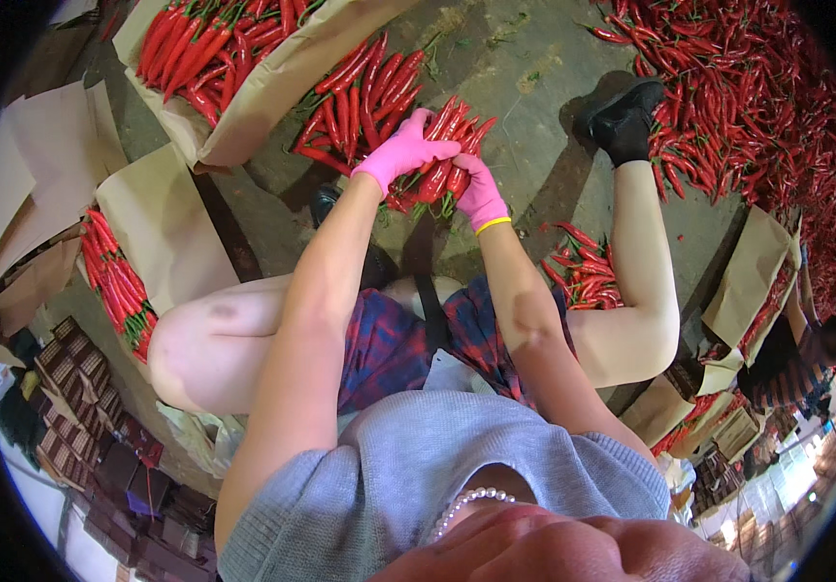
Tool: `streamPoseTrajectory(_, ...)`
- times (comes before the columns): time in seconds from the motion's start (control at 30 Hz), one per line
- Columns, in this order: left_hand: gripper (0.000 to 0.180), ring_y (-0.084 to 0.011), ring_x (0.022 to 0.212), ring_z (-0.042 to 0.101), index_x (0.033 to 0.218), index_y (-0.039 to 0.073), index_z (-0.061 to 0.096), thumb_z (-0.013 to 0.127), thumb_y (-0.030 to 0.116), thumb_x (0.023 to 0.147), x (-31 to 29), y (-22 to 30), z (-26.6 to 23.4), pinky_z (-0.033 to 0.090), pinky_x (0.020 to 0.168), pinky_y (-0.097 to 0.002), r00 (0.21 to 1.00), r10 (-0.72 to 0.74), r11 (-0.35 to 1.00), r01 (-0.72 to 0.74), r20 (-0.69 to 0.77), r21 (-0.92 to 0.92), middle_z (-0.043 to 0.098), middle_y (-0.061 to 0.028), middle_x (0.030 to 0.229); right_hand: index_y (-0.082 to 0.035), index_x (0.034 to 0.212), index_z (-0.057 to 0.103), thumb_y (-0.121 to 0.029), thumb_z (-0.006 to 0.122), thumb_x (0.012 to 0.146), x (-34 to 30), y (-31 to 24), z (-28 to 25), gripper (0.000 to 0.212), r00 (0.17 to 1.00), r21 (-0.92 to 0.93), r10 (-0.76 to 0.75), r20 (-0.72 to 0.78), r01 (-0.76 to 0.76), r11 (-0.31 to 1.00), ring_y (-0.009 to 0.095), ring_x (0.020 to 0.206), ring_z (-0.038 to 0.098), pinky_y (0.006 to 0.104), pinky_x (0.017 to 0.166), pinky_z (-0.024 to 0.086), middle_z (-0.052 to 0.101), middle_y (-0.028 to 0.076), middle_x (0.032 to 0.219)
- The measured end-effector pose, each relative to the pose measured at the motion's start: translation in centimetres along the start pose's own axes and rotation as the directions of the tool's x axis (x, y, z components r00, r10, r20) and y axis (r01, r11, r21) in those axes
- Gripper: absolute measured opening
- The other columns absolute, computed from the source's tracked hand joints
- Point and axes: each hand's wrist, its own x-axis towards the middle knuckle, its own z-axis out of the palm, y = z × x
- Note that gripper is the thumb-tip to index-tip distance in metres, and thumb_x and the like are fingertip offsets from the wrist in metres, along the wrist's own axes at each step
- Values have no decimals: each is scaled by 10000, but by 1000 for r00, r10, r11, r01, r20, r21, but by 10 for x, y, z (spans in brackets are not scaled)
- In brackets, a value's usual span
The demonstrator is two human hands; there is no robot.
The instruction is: The person sorts red chili peppers by hand and places them into cardboard boxes while sitting on the floor.
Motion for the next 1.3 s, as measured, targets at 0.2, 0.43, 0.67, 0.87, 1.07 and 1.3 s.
streamPoseTrajectory(0.2,750,-215,1170,600,1436,9,409,773,271,836,8,11,-68,487,991,-366,981,-162,936,187,107,-299,592,-133,1326,-3,1265,539,-113,626,873,59,-7,51,417,988,-221,54,-143,-85,972,255,1019,677,429,942,554,674,133,1140)
streamPoseTrajectory(0.43,722,-202,1169,592,1451,52,379,755,228,860,-51,30,-8,491,989,-382,964,-109,923,189,243,-336,594,-97,1311,-6,1371,465,-45,625,844,-38,-43,69,552,987,-375,107,-118,-144,916,258,1089,656,417,974,534,649,126,1223)
streamPoseTrajectory(0.67,774,-209,1276,519,1500,76,297,734,175,869,-85,-76,-1,425,1077,-384,892,-153,867,328,425,-375,529,-90,1394,-38,1421,419,-51,653,784,-71,52,15,679,971,-304,186,-151,-224,926,253,1135,620,403,986,509,621,103,1269)
streamPoseTrajectory(0.87,553,-183,1209,577,1408,83,466,664,303,941,-74,1,-23,460,1041,-378,821,-93,824,380,563,-419,598,-73,1324,-53,1423,401,-46,672,852,-48,-5,55,632,987,-257,160,-21,-159,953,263,1137,625,423,972,523,593,120,1307)
streamPoseTrajectory(1.07,507,-223,1044,682,1311,111,552,547,493,978,-103,4,6,563,898,-406,492,-467,486,837,734,-252,671,-91,1219,-55,1325,517,-315,593,959,-109,-9,56,455,740,9,606,-291,-631,775,305,1037,678,450,916,553,673,160,1169)
streamPoseTrajectory(1.3,501,-242,1087,667,1325,129,550,444,507,1016,-114,-64,23,534,954,-457,253,-475,112,967,843,-227,671,-85,1227,-56,1195,608,-422,484,1008,-99,22,28,429,542,171,742,-394,-751,638,272,892,721,403,810,594,722,123,1081)
